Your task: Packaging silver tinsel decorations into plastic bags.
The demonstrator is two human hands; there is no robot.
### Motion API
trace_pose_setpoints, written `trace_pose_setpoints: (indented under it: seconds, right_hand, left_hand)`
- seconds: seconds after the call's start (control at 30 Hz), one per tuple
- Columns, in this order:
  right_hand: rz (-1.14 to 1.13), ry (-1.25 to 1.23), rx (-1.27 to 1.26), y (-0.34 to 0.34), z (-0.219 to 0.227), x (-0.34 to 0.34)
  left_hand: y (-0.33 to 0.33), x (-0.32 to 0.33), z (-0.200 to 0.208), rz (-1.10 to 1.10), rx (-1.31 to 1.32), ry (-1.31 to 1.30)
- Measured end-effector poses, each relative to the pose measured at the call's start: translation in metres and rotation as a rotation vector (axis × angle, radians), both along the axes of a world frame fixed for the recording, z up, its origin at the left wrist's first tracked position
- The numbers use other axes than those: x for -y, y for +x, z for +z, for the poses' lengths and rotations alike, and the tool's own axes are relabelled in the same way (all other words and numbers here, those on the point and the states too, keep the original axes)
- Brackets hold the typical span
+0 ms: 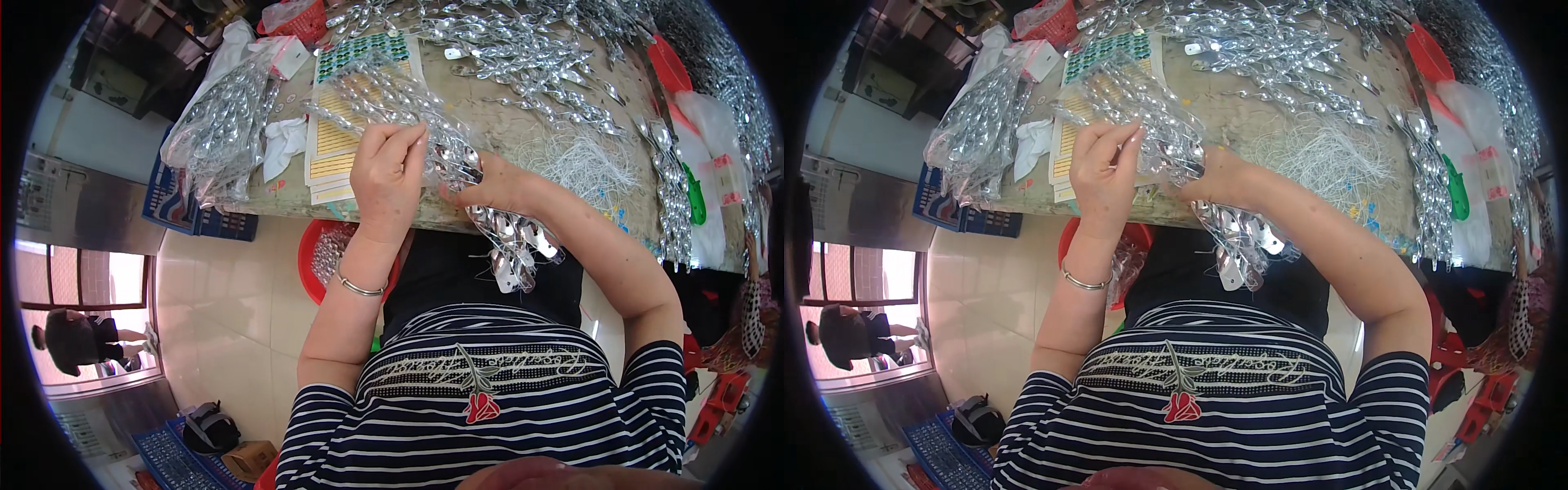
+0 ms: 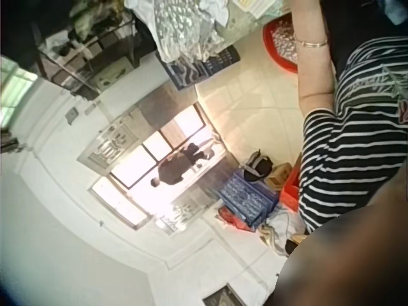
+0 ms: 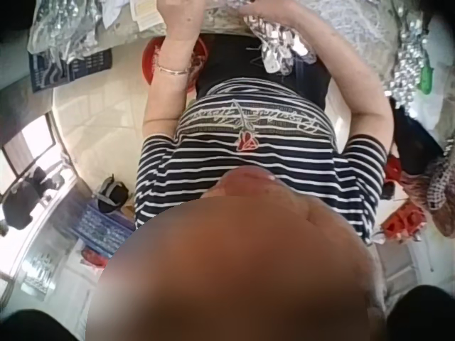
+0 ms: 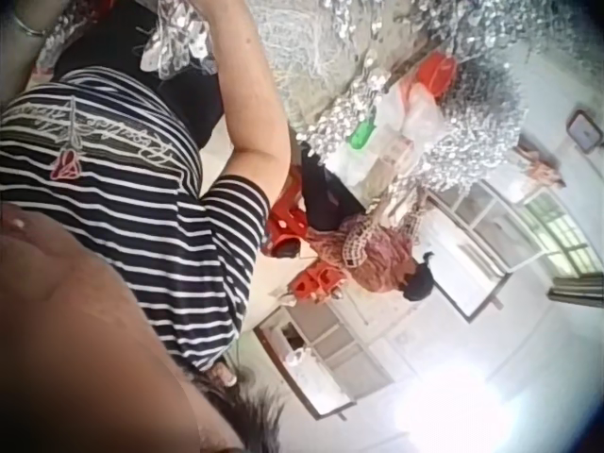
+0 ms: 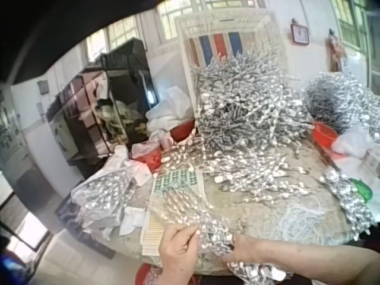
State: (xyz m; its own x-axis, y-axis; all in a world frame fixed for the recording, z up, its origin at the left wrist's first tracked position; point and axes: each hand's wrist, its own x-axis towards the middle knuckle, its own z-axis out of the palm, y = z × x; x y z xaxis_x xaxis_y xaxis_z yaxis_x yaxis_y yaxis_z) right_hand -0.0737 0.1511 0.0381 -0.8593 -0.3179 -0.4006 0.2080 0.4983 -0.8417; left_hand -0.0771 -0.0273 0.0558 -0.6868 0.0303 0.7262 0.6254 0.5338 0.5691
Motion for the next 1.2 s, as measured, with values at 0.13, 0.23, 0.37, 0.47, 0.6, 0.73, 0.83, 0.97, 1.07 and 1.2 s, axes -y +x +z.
trace_pose_setpoints:
  seconds: [0.13,0.23,0.37,0.47,0.6,0.73,0.83,0.97,1.07,1.2]
  right_hand:
    - [0.036,0.101,-0.086,0.002,0.017,-0.001]
    - [0.081,0.082,-0.150,0.002,0.014,-0.005]
    - [0.100,0.147,-0.146,0.004,0.024,0.004]
    - [0.019,0.123,-0.145,0.000,0.011,-0.001]
    - [-0.072,0.067,-0.028,0.000,0.026,0.001]
    - [-0.084,0.083,-0.042,-0.009,0.022,0.006]
    - [-0.050,0.012,-0.077,-0.012,0.032,0.012]
    - [-0.065,0.094,-0.199,-0.032,0.006,0.020]
    - [-0.094,0.230,-0.345,-0.051,-0.028,0.030]
    - [-0.062,0.388,-0.423,-0.052,-0.005,0.053]
  left_hand:
    - [0.000,0.009,0.005,0.018,0.046,0.052]
    - [-0.002,0.016,0.012,0.039,0.022,0.038]
    - [0.002,0.010,-0.001,0.048,-0.011,0.010]
    - [0.004,0.003,-0.007,0.028,-0.032,-0.031]
    - [0.007,-0.001,-0.016,0.022,-0.045,-0.085]
    - [0.008,-0.005,-0.023,0.003,-0.053,-0.068]
    - [0.008,-0.001,-0.024,0.005,0.009,-0.022]
    - [0.006,-0.003,-0.023,-0.011,0.045,0.041]
    - [0.005,-0.004,-0.018,-0.035,0.102,0.090]
    - [0.002,0.000,-0.014,-0.077,0.122,0.115]
